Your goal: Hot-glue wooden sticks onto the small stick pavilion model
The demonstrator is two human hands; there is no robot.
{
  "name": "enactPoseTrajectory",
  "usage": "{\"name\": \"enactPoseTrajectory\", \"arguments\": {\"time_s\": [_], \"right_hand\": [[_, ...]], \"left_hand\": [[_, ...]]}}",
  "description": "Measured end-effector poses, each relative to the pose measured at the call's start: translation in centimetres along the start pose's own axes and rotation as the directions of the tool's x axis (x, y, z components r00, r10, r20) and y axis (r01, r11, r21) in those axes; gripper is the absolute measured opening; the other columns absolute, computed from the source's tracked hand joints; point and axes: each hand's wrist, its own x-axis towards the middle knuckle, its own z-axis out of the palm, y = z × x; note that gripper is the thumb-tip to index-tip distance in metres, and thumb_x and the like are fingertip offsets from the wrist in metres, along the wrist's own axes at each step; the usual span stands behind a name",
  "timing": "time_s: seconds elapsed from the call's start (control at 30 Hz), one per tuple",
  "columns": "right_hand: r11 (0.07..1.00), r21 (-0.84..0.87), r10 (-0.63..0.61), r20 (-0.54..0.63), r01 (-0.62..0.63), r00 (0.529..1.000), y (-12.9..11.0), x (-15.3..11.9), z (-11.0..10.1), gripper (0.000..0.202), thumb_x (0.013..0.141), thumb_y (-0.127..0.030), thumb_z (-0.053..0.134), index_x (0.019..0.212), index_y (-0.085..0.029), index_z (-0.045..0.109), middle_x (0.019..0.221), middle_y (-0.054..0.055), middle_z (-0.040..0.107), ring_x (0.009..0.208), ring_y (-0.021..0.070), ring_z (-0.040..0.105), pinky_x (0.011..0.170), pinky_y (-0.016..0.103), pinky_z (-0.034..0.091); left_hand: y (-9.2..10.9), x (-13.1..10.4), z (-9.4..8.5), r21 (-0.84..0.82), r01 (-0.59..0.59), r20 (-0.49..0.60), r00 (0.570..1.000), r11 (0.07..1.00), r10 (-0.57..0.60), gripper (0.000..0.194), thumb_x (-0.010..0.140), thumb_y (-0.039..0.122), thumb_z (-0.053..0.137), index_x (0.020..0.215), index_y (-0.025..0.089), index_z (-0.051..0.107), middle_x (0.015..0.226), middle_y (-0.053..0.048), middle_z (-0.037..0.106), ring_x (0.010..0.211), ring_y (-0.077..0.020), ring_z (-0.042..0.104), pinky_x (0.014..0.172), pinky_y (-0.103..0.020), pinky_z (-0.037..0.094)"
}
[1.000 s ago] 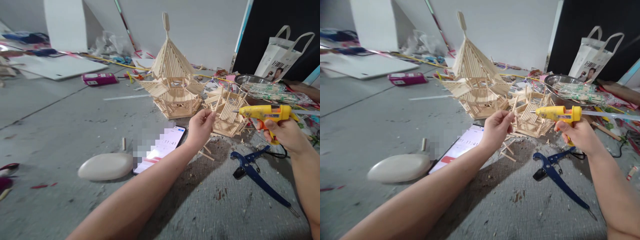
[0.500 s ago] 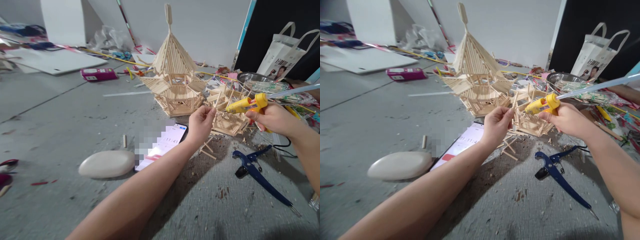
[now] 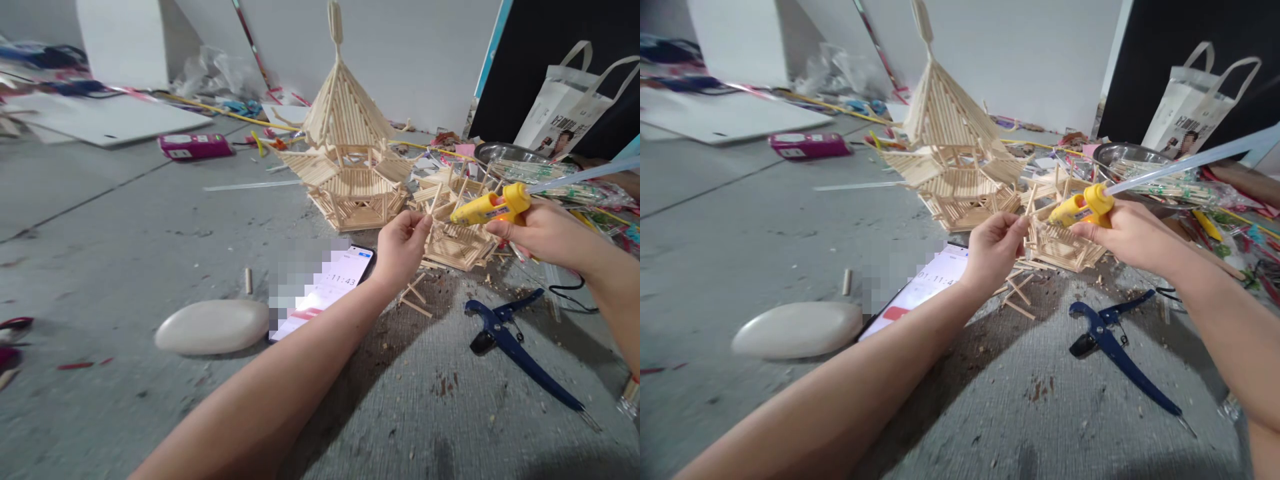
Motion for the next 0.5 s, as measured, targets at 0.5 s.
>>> {"name": "enactPoseTrajectory", "arguments": {"time_s": [0.5], "right_hand": [[0.990, -0.125, -0.059, 0.031, 0.063, 0.998, 0.05, 0.33, -0.01, 0.031, 0.076, -0.051, 0.053, 0.066, -0.023, 0.063, 0.047, -0.001, 0.044, 0.050, 0.0132, 0.044, 0.049, 0.027, 0.031]], "left_hand": [[-0.19, 0.12, 0.06, 0.004, 0.010, -0.004, 1.000, 1.000, -0.010, 0.018, 0.078, 0.030, 0.053, 0.064, 0.019, 0.051, 0.048, 0.005, 0.045, 0.043, -0.0071, 0.040, 0.041, -0.022, 0.031]]}}
